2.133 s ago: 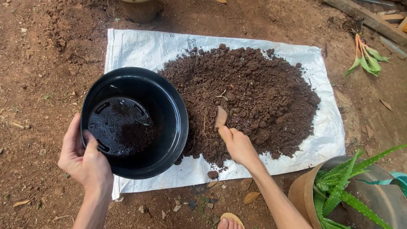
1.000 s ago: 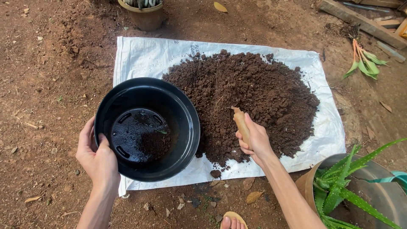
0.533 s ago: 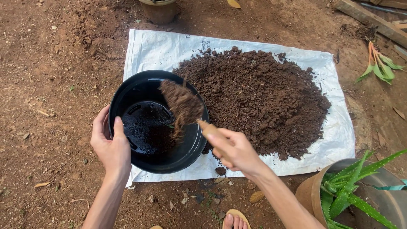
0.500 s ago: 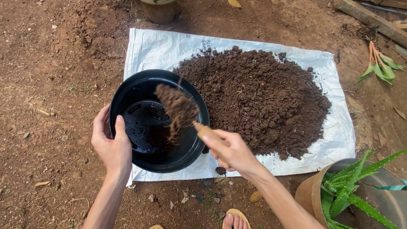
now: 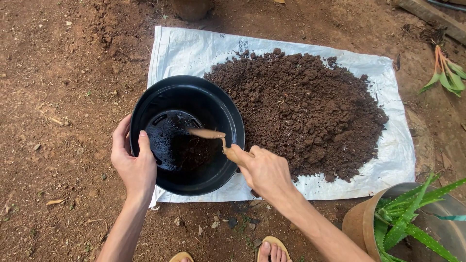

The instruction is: Transferring soil from a pile on a sheet into a black plastic pot using a hand trowel.

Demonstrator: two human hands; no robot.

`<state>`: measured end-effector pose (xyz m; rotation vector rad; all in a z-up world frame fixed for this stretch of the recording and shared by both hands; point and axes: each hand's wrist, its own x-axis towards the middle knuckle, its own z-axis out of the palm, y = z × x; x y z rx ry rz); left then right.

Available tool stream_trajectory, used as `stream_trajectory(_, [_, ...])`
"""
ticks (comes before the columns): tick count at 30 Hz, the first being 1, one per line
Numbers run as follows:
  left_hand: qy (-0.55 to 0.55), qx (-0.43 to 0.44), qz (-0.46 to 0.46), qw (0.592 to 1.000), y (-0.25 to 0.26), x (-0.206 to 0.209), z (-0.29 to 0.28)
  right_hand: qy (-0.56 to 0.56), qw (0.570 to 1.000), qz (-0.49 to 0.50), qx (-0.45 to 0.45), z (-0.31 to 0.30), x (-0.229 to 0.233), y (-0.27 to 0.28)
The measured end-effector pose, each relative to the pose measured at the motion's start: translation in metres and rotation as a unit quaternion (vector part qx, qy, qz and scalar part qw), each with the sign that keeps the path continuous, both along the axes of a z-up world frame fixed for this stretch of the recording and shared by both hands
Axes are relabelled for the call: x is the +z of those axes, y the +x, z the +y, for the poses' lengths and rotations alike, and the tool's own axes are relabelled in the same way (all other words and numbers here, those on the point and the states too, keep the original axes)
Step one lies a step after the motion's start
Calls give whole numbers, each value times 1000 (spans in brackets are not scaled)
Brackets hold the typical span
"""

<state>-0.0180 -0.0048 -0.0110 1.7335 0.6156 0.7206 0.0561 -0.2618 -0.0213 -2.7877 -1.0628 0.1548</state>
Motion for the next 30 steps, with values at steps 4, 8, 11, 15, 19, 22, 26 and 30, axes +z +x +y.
stream_trajectory(4, [0,-13,-9,1000,1,0,0,89,993,-66,27,-11,2,1])
stream_trajectory(8, [-3,-8,-14,1000,0,-3,4,170,954,186,-161,-11,31,4])
stream_trajectory(11, [-16,-7,-23,1000,2,2,1,152,912,259,-281,-37,33,26])
stream_trajectory(15, [-37,9,5,999,7,7,5,93,913,244,-314,-74,43,37])
stream_trajectory(19, [-34,6,20,999,8,6,7,8,939,240,-248,-109,22,25])
stream_trajectory(22, [-23,-21,-20,999,8,6,5,36,819,442,-365,-111,31,-3])
stream_trajectory(26, [-22,-20,-3,1000,9,13,-5,41,890,356,-283,-123,32,-19])
stream_trajectory(30, [16,-30,10,999,9,18,-10,11,910,317,-268,-122,1,-12])
